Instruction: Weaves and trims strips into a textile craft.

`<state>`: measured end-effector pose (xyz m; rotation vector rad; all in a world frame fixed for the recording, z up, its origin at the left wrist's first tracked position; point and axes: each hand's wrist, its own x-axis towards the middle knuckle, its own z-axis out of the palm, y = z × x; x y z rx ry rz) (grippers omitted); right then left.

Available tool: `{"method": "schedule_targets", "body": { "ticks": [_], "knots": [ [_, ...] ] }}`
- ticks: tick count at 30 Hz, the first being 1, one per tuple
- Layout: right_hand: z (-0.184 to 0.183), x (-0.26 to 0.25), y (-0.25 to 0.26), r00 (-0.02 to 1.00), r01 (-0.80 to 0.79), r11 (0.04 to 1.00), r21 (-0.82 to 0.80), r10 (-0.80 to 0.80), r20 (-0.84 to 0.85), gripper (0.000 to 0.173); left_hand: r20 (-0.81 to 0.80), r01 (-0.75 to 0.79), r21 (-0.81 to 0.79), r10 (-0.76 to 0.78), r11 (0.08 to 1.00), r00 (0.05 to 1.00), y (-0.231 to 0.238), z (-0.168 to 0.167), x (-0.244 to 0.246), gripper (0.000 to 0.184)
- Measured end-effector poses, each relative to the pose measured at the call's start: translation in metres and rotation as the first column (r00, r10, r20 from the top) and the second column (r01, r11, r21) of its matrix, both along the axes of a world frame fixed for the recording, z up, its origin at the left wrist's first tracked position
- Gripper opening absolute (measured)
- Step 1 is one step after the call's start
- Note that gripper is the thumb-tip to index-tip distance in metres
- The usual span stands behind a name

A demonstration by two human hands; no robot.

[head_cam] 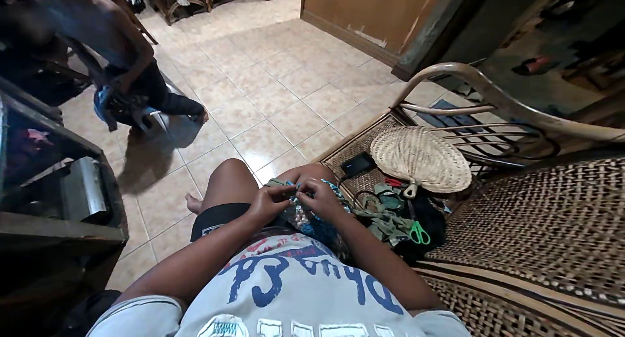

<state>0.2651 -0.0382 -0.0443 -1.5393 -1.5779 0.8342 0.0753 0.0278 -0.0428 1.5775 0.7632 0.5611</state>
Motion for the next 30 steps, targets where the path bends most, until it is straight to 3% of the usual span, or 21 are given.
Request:
{"method": "schedule_targets", "body": {
  "ticks": [7,14,23,30],
  "knots": [
    [-0.002,-0.001,-0.003,1.0,-0.021,1.0,0.01,0.021,-0.019,0.016,-0.007,-0.039,-0.051,0.038,0.998,0.999,-0.001,0.001,0.003,0.032],
    [-0.007,-0.001,-0.008,0.994,0.105,0.994,0.04,-0.105,-0.016,0.022,-0.016,-0.048,-0.065,0.047,0.997,0.999,0.002,-0.002,0.003,0.032],
    [-0.013,0.015,-0.021,0.946,-0.105,0.986,0.126,0.06,0.318,0.024,-0.071,-0.037,-0.116,0.029,0.993,0.997,0.001,0.003,0.001,0.039],
    [0.009,0.028,-0.03,0.88,-0.175,0.985,-0.013,0.162,0.447,0.023,-0.074,-0.028,-0.108,0.02,0.994,0.997,0.0,0.001,0.0,0.038]
  ]
}}
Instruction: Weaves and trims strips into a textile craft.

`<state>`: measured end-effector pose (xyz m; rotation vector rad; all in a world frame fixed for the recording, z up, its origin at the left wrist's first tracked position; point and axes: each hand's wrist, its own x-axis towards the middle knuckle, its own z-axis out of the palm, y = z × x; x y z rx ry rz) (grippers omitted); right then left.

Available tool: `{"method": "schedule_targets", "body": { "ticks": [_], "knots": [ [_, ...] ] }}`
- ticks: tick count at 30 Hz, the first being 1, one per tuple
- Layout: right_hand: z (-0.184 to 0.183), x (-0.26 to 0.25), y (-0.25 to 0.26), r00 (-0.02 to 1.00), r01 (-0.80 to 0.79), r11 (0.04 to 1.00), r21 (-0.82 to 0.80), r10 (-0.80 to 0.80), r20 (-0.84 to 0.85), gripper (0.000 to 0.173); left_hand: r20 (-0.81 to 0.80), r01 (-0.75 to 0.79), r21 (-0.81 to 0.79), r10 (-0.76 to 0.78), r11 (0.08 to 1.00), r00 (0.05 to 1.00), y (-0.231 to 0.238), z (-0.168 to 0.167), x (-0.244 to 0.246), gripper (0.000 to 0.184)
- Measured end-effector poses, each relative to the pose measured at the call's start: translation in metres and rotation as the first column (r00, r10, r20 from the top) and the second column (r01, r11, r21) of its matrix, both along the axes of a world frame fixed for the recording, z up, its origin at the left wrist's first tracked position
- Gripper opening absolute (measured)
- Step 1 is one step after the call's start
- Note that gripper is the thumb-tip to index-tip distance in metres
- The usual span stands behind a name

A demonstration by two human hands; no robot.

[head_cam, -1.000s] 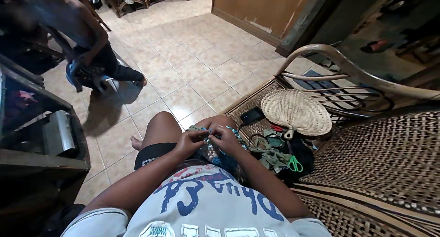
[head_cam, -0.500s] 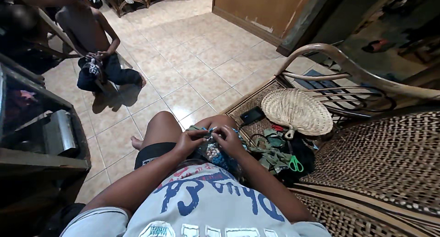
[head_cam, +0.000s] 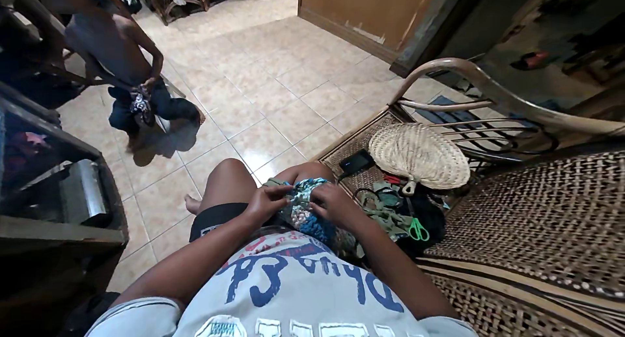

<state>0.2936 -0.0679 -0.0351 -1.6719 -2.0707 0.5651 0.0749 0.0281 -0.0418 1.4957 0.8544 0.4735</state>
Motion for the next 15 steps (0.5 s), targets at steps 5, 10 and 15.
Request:
{"method": "schedule_targets", "body": {
  "ticks": [5,10,15],
  "knots": [
    [0.003,-0.01,0.002,0.987,0.014,0.998,-0.058,-0.023,-0.16,0.022,-0.011,-0.009,0.001,0.009,1.0,1.0,0.001,0.003,0.004,0.04],
    [0.001,-0.009,0.001,0.956,-0.061,0.995,-0.081,0.035,-0.292,0.021,-0.046,-0.012,0.092,0.016,0.996,0.999,0.003,-0.005,0.013,0.031],
    [0.01,0.009,0.001,0.959,-0.05,0.971,-0.233,-0.018,-0.282,0.023,0.018,-0.059,0.05,0.058,0.997,0.998,0.005,-0.014,0.013,0.025]
  ]
}}
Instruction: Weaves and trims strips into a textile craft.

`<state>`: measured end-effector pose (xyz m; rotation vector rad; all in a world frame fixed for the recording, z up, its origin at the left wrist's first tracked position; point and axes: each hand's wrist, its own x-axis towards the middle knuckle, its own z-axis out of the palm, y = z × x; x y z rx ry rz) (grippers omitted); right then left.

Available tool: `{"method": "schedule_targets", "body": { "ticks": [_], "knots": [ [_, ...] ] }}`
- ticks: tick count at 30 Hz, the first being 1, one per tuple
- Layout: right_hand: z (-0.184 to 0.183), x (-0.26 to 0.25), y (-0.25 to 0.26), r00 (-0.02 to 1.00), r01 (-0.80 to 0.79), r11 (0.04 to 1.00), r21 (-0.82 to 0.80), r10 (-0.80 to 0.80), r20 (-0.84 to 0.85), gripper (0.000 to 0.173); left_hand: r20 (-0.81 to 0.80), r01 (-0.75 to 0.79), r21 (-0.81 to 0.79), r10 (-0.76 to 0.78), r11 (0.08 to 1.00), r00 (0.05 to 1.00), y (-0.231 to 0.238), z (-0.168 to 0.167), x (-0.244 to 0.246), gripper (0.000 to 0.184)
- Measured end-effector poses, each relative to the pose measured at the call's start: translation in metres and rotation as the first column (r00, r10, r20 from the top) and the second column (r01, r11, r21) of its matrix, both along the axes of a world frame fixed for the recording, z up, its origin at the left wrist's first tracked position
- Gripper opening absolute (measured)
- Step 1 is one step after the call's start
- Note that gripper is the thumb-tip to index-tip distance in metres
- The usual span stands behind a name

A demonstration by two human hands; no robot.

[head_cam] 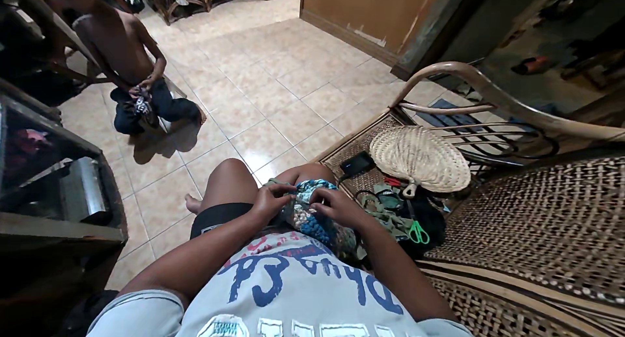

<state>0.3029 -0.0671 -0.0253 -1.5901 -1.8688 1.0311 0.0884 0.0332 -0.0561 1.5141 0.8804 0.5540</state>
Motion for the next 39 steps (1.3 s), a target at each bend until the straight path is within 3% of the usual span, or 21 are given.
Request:
{"method": "schedule_targets", "body": {
  "ticks": [3,5,9,11,15,20,24,28,34,39],
  "knots": [
    [0.0,0.02,-0.002,0.996,0.005,0.996,-0.085,-0.012,-0.084,0.025,0.029,-0.017,-0.13,0.021,0.991,0.999,0.001,-0.001,-0.005,0.027],
    [0.003,0.031,-0.005,0.982,0.091,0.992,-0.09,-0.104,-0.158,0.022,0.031,-0.046,-0.198,0.053,0.979,0.998,0.002,0.001,-0.007,0.027],
    [-0.002,0.028,0.006,0.921,0.365,0.928,0.077,-0.348,-0.174,0.021,0.083,-0.033,-0.229,0.054,0.973,0.995,0.003,0.004,-0.007,0.032],
    [-0.012,0.016,0.017,0.95,0.307,0.939,0.153,-0.294,-0.106,0.025,0.087,-0.018,-0.194,0.036,0.981,0.996,0.003,0.004,-0.007,0.033],
    [-0.027,-0.021,0.037,0.988,0.133,0.988,0.08,-0.125,-0.09,0.037,0.077,0.028,-0.071,-0.023,0.997,0.997,0.007,0.003,-0.007,0.034],
    [-0.022,-0.032,0.037,0.958,0.193,0.981,-0.028,-0.194,-0.211,0.032,0.08,0.031,-0.054,-0.027,0.998,0.996,0.002,0.007,-0.008,0.047],
    [-0.02,-0.02,0.029,0.968,0.104,0.994,-0.022,-0.106,-0.227,0.027,-0.019,0.082,-0.028,-0.083,0.996,0.996,-0.003,0.01,-0.009,0.068],
    [-0.024,-0.024,0.027,0.979,0.107,0.994,0.014,-0.103,-0.178,0.024,-0.013,0.078,0.006,-0.078,0.997,0.997,-0.005,0.008,-0.009,0.067],
    [-0.028,-0.028,0.026,0.928,0.156,0.987,-0.047,-0.163,-0.336,0.017,0.109,0.153,-0.026,-0.149,0.988,0.983,-0.002,-0.001,-0.018,0.065],
    [-0.027,-0.024,0.022,0.908,0.19,0.978,-0.085,-0.208,-0.364,0.017,0.026,0.187,-0.084,-0.185,0.979,0.982,0.003,0.006,-0.024,0.067]
  ]
}}
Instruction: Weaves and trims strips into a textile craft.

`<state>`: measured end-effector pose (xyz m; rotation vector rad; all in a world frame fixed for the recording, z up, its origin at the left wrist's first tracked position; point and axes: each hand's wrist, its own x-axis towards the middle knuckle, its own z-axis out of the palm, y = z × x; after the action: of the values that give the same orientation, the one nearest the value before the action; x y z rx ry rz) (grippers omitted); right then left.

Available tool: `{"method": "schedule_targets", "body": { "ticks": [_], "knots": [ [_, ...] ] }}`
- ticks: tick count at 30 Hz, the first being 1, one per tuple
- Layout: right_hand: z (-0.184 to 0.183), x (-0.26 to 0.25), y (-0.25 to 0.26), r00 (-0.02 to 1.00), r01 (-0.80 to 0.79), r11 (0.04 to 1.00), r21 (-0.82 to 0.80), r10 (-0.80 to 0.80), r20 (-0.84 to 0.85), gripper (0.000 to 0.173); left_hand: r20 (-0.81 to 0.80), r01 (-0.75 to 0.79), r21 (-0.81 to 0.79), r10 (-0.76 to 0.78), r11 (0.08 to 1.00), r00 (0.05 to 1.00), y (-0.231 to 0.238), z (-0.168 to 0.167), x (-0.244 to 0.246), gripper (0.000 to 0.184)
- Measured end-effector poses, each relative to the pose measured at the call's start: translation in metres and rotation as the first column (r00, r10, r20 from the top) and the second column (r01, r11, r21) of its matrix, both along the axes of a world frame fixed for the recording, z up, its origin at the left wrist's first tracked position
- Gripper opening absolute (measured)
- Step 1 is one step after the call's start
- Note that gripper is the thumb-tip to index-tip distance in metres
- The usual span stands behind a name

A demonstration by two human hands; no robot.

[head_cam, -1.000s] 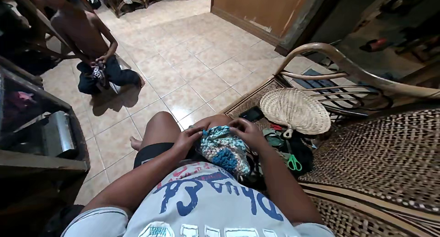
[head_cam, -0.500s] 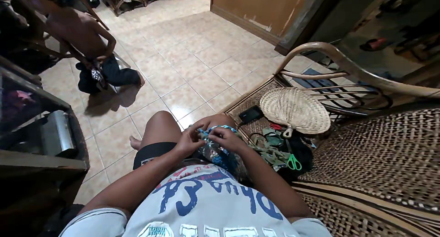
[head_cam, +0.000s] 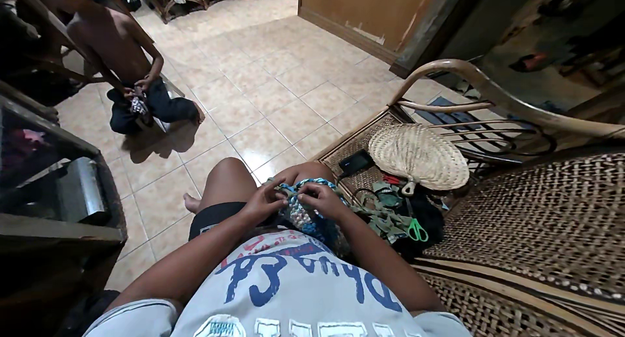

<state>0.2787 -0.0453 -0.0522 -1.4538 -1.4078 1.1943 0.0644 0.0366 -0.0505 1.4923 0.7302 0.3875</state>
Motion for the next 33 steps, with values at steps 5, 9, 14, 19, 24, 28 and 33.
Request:
{"method": "schedule_targets", "body": {
  "ticks": [5,9,14,19,24,28,33],
  "knots": [
    [0.001,-0.002,0.0,0.999,0.025,1.0,-0.011,-0.026,-0.025,0.015,0.092,0.016,-0.012,-0.015,1.0,0.996,0.0,-0.003,-0.003,0.069],
    [-0.004,-0.001,0.0,1.0,0.025,1.0,0.017,-0.024,-0.017,0.015,0.043,0.013,0.047,-0.015,0.999,0.999,-0.002,0.001,0.001,0.065],
    [0.0,-0.004,0.0,1.0,-0.005,1.0,0.011,0.005,0.017,0.019,0.039,-0.105,0.138,0.1,0.985,0.994,-0.005,0.007,0.011,0.051],
    [-0.001,-0.01,-0.006,0.995,0.085,0.992,0.097,-0.089,0.037,0.027,0.051,-0.145,-0.019,0.146,0.989,0.988,-0.005,0.008,0.013,0.054],
    [-0.007,-0.008,-0.008,0.976,0.08,0.987,0.138,-0.106,0.189,0.028,-0.076,-0.014,0.023,0.015,1.0,0.997,-0.002,0.01,0.005,0.067],
    [-0.004,-0.003,-0.001,0.951,0.011,0.999,0.048,-0.026,0.308,0.046,-0.037,0.008,0.114,-0.004,0.993,0.999,-0.006,0.007,0.004,0.069],
    [0.009,-0.009,0.005,0.991,0.005,0.999,-0.046,0.002,0.131,0.037,0.016,0.049,0.106,-0.051,0.993,0.999,-0.009,0.005,0.007,0.082]
  ]
}}
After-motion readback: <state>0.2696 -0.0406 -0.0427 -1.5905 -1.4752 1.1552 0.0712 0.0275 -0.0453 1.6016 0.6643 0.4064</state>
